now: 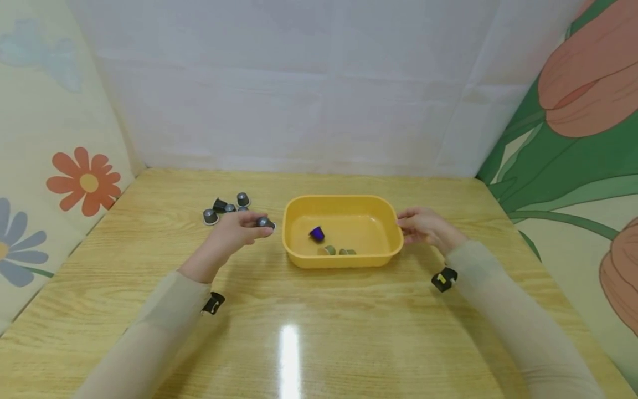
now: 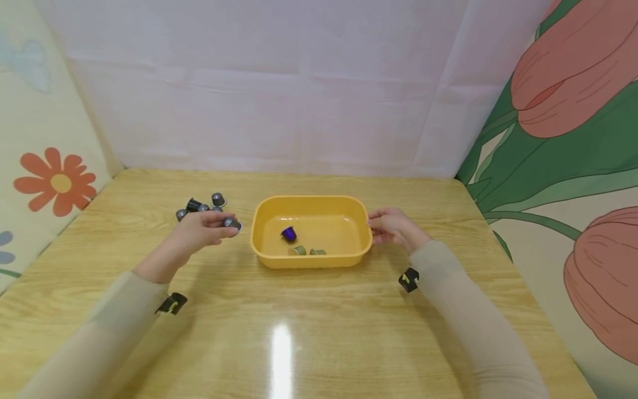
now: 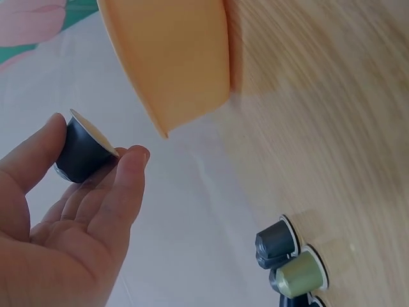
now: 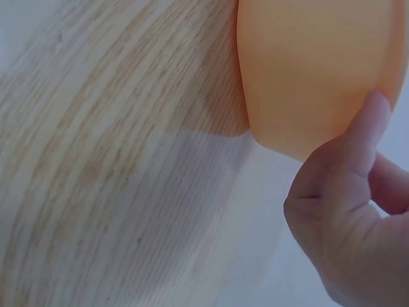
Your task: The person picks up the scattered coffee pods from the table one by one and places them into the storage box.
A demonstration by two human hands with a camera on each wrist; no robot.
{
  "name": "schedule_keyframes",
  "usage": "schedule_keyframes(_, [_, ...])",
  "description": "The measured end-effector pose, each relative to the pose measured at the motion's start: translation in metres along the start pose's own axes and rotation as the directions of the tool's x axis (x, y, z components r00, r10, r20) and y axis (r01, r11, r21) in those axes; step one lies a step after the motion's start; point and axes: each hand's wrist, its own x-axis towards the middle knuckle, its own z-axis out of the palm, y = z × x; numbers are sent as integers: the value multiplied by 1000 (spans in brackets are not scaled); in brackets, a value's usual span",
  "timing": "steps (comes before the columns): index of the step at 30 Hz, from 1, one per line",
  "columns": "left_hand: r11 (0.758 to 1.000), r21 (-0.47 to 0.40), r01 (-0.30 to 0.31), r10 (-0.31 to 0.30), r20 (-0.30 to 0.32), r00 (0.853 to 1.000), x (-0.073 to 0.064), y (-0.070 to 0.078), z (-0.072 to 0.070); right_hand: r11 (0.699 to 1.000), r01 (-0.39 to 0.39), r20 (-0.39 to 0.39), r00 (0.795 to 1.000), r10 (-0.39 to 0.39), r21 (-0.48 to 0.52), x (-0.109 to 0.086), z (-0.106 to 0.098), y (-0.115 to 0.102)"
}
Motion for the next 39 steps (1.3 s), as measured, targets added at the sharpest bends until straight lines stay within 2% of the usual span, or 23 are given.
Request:
schedule_keyframes(4, [1000,3,3,-3,7,1000,1,4,4,1000,-2,3,1000,2,7,-1,0,-1])
schedule_keyframes(13, [998,-70,7,-6,24,1000,9,11,13,1000,-6,3,1000,6,17,-3,2,-2])
schedule_keyframes(18, [997,-74,-9,11,33,999,12,15,17,1000,-10,8,1000,10,18,-4,2,-3])
schedule_keyframes(27, [996,-88,-8,16,90,996,19,19,24,1000,-7,11,1000,7,7,-4,2,-3])
schedule_keyframes(39, [996,-85,-12,27,171,985,31,29,26,1000,-19,0,1000,19,-15,-2,2,-4])
